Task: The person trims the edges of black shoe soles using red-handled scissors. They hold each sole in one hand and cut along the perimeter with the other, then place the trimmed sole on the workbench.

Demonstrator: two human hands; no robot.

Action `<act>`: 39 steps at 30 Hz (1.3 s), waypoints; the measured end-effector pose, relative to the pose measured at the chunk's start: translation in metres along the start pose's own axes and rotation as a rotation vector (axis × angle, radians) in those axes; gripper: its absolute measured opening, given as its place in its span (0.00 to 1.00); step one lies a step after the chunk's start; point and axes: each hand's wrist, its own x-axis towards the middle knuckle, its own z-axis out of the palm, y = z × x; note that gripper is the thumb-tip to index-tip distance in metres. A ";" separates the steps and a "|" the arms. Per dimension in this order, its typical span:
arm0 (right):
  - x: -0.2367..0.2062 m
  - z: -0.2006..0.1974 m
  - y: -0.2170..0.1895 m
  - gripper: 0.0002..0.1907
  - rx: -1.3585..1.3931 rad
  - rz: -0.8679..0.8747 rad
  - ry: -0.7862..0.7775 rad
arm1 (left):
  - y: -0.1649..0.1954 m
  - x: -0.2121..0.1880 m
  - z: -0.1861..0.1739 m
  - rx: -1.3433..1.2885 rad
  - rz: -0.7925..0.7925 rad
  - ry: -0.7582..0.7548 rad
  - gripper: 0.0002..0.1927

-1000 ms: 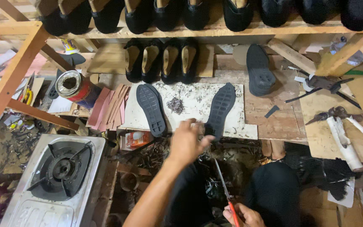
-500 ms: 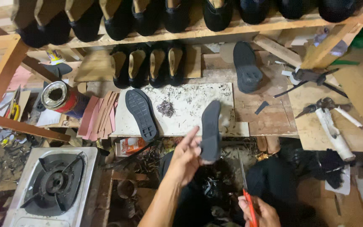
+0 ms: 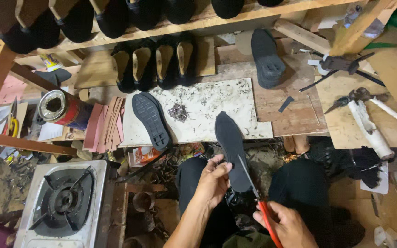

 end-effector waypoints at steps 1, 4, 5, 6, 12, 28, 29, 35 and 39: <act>0.000 -0.002 0.000 0.18 -0.050 0.156 -0.033 | -0.001 0.001 -0.002 0.034 -0.011 -0.072 0.23; -0.004 -0.006 0.007 0.20 -0.069 0.236 -0.046 | 0.002 -0.003 -0.003 0.128 0.003 -0.229 0.20; -0.006 -0.007 0.012 0.20 -0.056 0.198 -0.044 | 0.003 -0.006 -0.002 0.154 0.049 -0.238 0.18; -0.009 -0.008 0.017 0.21 -0.038 0.187 -0.049 | 0.006 -0.010 0.000 0.181 0.098 -0.247 0.16; -0.008 -0.016 0.037 0.25 -0.152 0.006 -0.070 | 0.039 -0.036 0.009 0.128 0.353 -0.223 0.25; -0.027 -0.015 -0.046 0.34 -0.286 -0.146 -0.056 | 0.034 -0.063 -0.009 0.129 0.324 -0.301 0.30; -0.027 -0.015 -0.044 0.34 -0.321 -0.166 -0.070 | 0.034 -0.063 -0.010 0.134 0.329 -0.305 0.30; -0.027 -0.006 -0.027 0.31 -0.210 -0.188 -0.099 | 0.038 -0.066 -0.010 0.127 0.283 -0.259 0.33; -0.027 -0.002 -0.023 0.29 -0.255 -0.218 -0.053 | 0.039 -0.069 -0.010 0.137 0.267 -0.234 0.36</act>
